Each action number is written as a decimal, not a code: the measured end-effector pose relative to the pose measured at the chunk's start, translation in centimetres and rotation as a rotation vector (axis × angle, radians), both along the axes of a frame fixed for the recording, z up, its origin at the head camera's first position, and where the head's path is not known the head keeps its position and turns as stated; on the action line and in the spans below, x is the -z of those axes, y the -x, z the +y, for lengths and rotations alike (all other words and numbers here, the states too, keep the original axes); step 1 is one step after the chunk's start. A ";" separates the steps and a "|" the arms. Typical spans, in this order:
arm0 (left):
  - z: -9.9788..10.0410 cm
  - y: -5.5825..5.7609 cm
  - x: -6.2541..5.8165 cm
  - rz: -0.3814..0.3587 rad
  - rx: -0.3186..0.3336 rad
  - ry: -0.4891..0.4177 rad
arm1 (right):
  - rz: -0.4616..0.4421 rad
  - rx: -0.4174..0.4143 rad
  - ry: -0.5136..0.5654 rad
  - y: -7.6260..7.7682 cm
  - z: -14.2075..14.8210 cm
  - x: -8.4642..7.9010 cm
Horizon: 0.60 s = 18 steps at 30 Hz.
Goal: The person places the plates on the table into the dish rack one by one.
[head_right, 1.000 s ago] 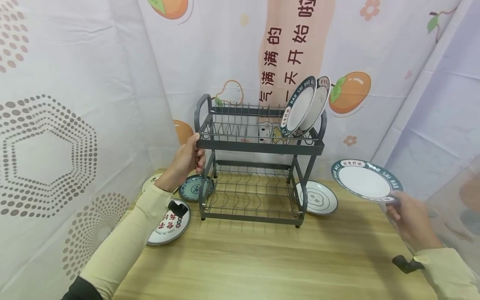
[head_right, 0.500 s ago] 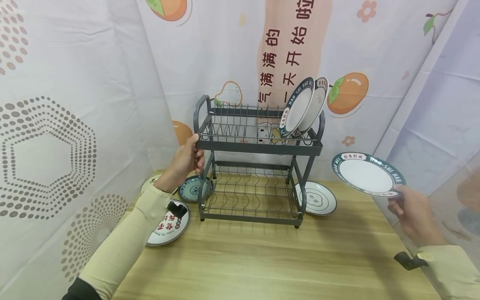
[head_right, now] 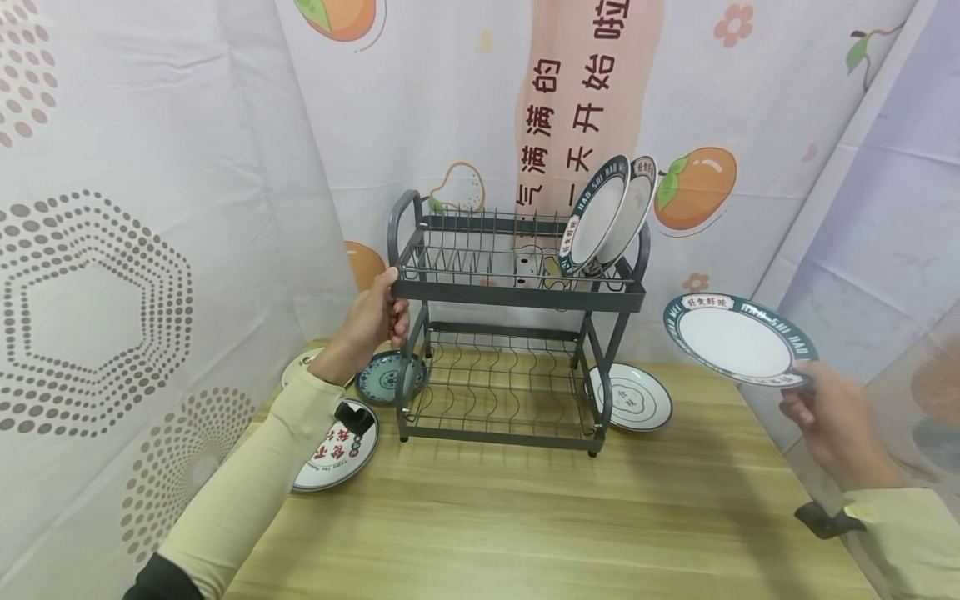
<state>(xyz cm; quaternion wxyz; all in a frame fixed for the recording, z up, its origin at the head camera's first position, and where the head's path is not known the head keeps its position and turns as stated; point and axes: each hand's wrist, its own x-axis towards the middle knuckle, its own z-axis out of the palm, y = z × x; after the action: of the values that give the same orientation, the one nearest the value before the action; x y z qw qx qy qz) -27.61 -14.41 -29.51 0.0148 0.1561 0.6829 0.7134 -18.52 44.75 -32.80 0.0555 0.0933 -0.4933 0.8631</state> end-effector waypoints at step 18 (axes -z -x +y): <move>-0.1 0.1 -0.3 0.017 0.012 -0.003 | 0.081 -0.052 -0.008 -0.1 -0.4 -2.0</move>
<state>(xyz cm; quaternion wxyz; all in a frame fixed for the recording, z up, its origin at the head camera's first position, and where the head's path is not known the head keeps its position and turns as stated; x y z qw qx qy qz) -27.76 -14.54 -29.25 0.0130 0.1661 0.6809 0.7131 -18.44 44.36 -30.80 0.0525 0.1412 -0.4913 0.8578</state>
